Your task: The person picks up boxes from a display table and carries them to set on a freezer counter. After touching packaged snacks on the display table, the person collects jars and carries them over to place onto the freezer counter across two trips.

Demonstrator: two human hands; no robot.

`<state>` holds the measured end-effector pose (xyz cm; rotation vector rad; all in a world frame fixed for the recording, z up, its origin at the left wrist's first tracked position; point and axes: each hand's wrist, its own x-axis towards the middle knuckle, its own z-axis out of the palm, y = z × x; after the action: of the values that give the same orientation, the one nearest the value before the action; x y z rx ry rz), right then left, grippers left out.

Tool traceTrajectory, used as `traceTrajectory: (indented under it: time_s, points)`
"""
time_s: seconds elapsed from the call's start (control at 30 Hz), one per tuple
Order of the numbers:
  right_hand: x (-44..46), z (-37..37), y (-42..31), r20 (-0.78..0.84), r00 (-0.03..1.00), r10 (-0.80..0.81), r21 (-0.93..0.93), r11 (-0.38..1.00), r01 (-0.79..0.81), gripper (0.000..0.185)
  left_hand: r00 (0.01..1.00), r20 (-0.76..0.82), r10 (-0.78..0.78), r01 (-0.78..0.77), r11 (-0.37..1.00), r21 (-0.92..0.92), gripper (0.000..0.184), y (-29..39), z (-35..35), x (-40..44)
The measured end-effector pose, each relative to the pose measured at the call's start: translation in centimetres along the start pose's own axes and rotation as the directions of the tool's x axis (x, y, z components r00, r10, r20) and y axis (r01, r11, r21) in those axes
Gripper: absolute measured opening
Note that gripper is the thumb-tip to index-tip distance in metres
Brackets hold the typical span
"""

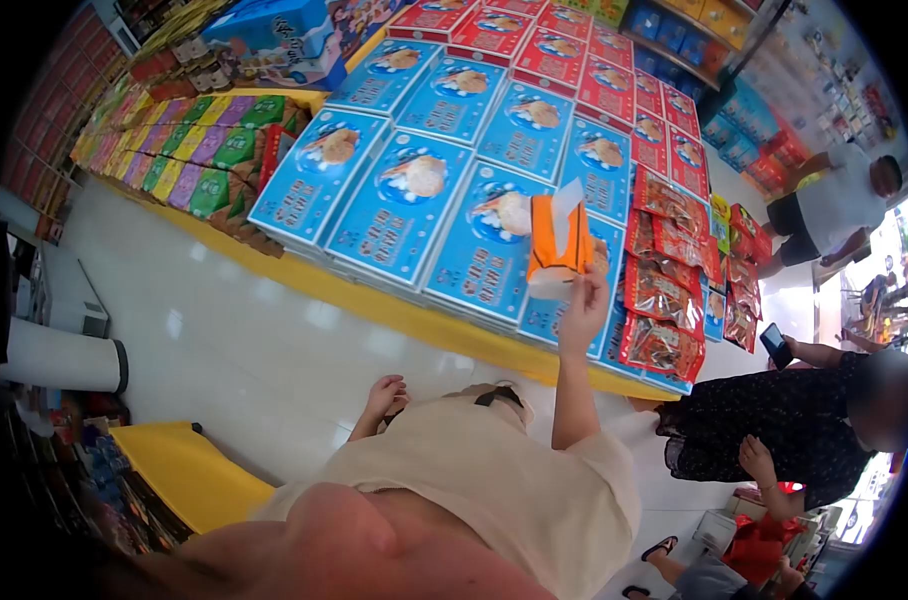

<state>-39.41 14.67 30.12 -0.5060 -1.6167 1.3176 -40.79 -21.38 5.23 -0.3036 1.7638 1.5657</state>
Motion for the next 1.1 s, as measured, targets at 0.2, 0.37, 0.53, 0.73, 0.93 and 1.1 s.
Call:
traceTrajectory:
  time_s: [0.2, 0.37, 0.53, 0.73, 0.93, 1.1]
  points:
    - [-0.1, 17.7, -5.3, -0.051, 0.996, 0.074, 0.300, 0.952, -0.055, 0.012, 0.974, -0.206, -0.096, 0.087, 0.995, -0.055, 0.026, -1.4, -19.2, -3.1]
    - [-2.1, 31.6, -2.9, -0.005, 0.989, 0.147, 0.382, 0.914, -0.134, 0.009, 0.950, -0.295, -0.098, 0.104, 0.995, 0.004, 0.024, -0.5, -31.2, -1.3]
    - [-4.2, 39.4, 0.0, -0.044, 0.996, 0.076, 0.305, 0.951, -0.059, 0.012, 0.952, -0.305, 0.028, -0.028, 1.000, 0.006, 0.025, 4.6, -35.6, 3.0]
    - [-5.4, 43.3, -0.1, 0.093, 0.995, -0.047, -0.115, 0.992, 0.057, 0.026, 0.979, -0.137, 0.151, -0.145, 0.988, 0.047, 0.025, 11.5, -38.3, 6.8]
    - [-11.0, 45.7, -8.8, 0.006, 0.959, -0.283, -0.130, 0.951, 0.282, 0.026, 0.999, 0.031, 0.029, -0.034, 0.983, 0.181, 0.027, 13.3, -45.1, 9.8]
    - [-16.3, 51.0, -9.9, 0.304, 0.874, -0.378, -0.046, 0.911, 0.410, 0.019, 0.965, 0.232, -0.123, 0.005, 0.892, 0.453, 0.027, 11.5, -51.8, 18.3]
